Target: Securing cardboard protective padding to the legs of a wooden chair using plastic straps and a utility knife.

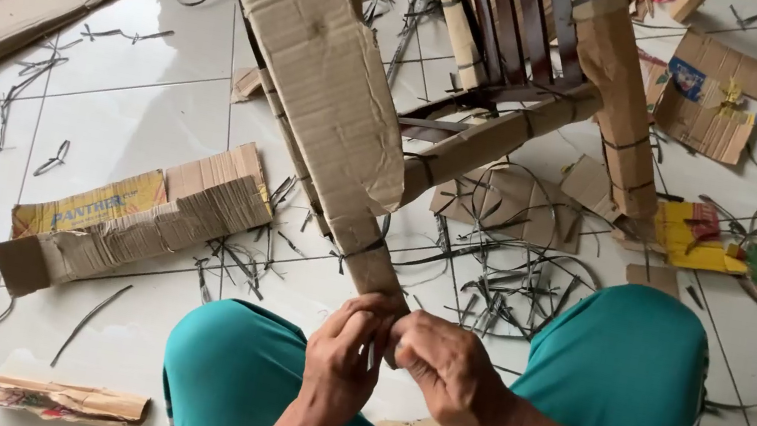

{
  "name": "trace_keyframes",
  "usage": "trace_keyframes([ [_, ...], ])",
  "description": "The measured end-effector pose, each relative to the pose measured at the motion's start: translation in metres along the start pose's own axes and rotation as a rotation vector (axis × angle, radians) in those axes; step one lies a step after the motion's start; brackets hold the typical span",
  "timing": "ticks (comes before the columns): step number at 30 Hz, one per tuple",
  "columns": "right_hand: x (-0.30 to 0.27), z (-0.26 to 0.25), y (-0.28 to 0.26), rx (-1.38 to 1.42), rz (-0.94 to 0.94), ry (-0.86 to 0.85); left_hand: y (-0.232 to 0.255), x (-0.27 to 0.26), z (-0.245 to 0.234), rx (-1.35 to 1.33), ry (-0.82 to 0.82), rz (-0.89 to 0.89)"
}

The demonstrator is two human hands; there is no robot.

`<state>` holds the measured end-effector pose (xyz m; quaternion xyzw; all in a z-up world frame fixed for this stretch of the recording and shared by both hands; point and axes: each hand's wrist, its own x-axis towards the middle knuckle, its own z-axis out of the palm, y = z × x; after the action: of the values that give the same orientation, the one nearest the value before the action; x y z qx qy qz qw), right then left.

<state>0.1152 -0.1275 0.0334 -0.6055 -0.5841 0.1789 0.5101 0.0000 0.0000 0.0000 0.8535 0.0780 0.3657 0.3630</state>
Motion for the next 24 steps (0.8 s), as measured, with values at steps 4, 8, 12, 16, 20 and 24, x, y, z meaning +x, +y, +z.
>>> trace_keyframes([
  [4, -0.015, 0.002, 0.009, -0.261, -0.09, 0.055, 0.003, -0.001, 0.001, -0.005, 0.088, 0.003],
  [8, -0.019, -0.002, 0.013, -0.389, -0.188, 0.12, -0.002, -0.009, 0.011, 0.064, 0.14, -0.077],
  [12, -0.022, -0.001, 0.014, -0.399, -0.221, 0.163, 0.007, -0.006, 0.007, 0.083, 0.085, -0.102],
  [16, -0.009, -0.006, 0.004, -0.387, -0.218, 0.183, 0.01, -0.006, 0.006, 0.098, 0.053, 0.024],
  [20, 0.003, -0.014, -0.001, -0.411, -0.228, 0.163, 0.009, -0.008, 0.007, 0.121, -0.028, 0.011],
  [24, 0.006, -0.027, 0.016, -0.317, -0.16, 0.112, 0.01, -0.008, 0.013, 0.132, 0.035, -0.086],
])
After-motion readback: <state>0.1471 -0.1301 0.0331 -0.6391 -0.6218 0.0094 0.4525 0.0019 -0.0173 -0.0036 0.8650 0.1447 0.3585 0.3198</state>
